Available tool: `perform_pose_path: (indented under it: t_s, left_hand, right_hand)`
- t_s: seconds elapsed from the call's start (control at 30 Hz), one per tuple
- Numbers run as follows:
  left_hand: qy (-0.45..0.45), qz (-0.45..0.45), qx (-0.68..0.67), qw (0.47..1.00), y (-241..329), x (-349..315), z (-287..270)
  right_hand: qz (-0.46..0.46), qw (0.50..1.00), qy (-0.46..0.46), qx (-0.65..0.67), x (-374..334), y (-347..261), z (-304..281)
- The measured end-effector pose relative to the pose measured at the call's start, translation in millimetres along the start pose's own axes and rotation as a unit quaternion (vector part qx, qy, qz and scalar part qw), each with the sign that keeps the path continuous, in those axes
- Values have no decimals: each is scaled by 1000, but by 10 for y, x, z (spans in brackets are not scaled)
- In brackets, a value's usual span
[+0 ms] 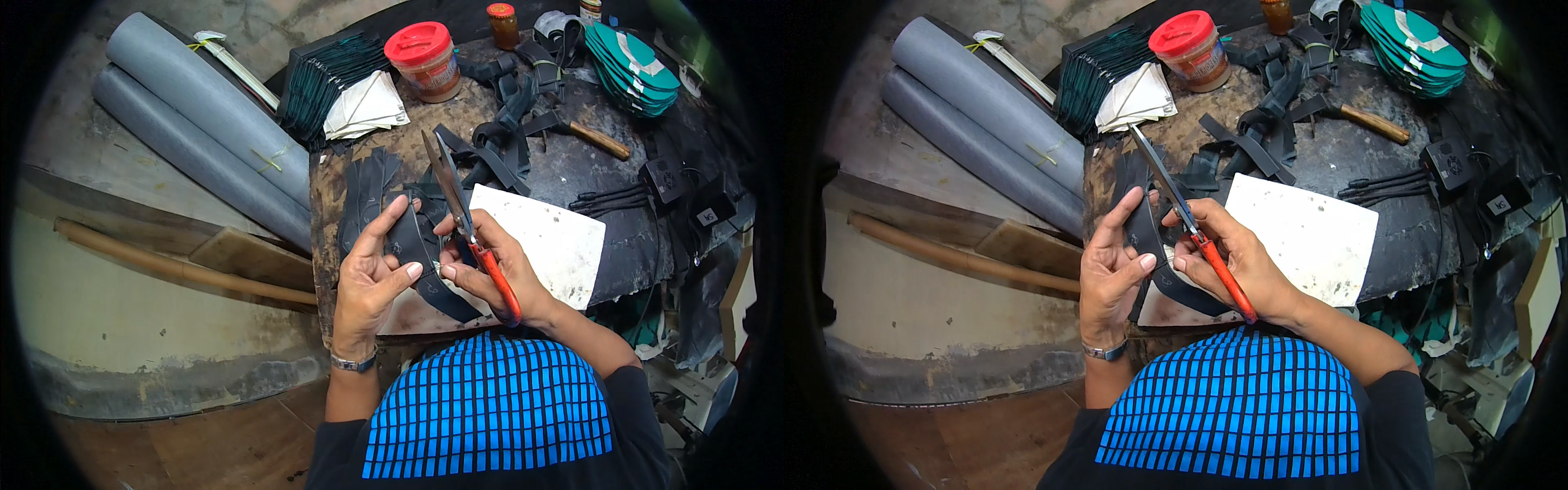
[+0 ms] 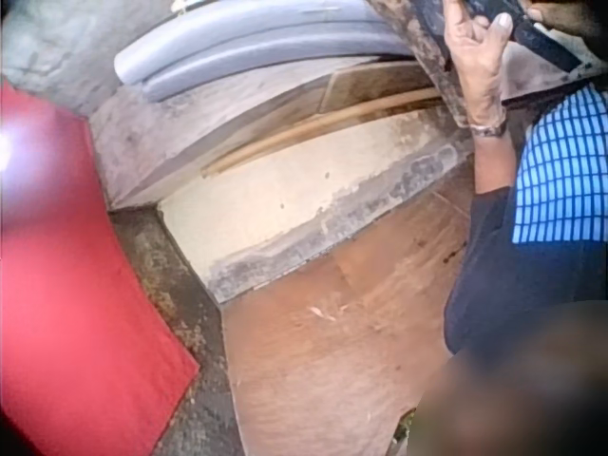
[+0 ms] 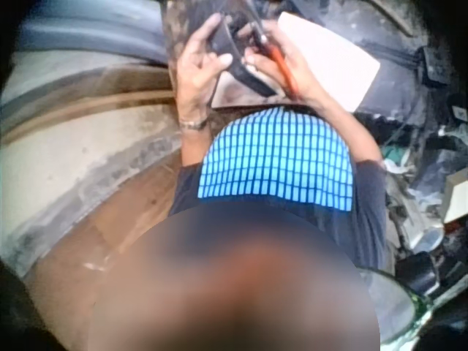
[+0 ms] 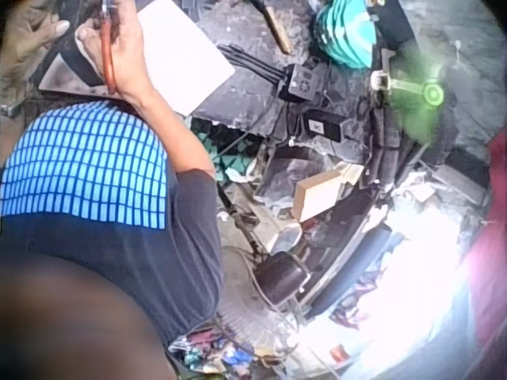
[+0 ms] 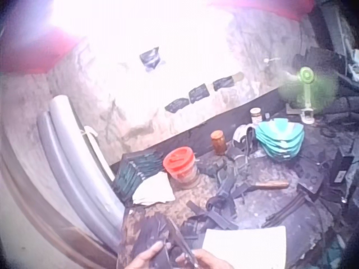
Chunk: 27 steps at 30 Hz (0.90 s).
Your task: The person uses shears to cut a long black rubber strap into shorter pieces. They repeatedly pick up the strap, align it, and trim sections, placing the cut pieces on the workbench.
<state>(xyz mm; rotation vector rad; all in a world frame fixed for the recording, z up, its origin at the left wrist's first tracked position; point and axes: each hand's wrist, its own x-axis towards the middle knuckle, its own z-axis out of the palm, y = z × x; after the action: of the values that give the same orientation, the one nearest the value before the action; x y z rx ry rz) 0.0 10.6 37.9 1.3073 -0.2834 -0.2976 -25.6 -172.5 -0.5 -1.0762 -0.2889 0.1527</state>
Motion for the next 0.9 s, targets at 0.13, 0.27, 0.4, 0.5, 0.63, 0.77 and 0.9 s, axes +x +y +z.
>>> perform_pose_path:
  t_s: [0.13,0.27,0.4,0.5,0.63,0.77,0.9]
  left_hand:
    - [15,1,-19,1000,-12,8,56]
    - [4,-2,-23,1000,-4,16,64]
    - [5,9,4,1000,-1,13,56]
    - [5,23,26,999,1,7,51]
    - [4,50,24,998,-40,-6,15]
    - [51,47,-98,993,-114,10,-72]
    - [52,72,-86,992,-134,61,-139]
  right_hand:
    - [-40,998,18,-41,-11,48,-27]
    - [-29,997,15,-75,-45,70,-86]
    - [-30,996,36,-72,-46,52,-83]
    - [-36,995,46,-75,-33,-12,-67]
    - [88,996,-4,-26,-96,-153,-197]
    - [156,983,-94,20,-149,-165,-275]
    - [174,973,-152,6,-189,-119,-258]
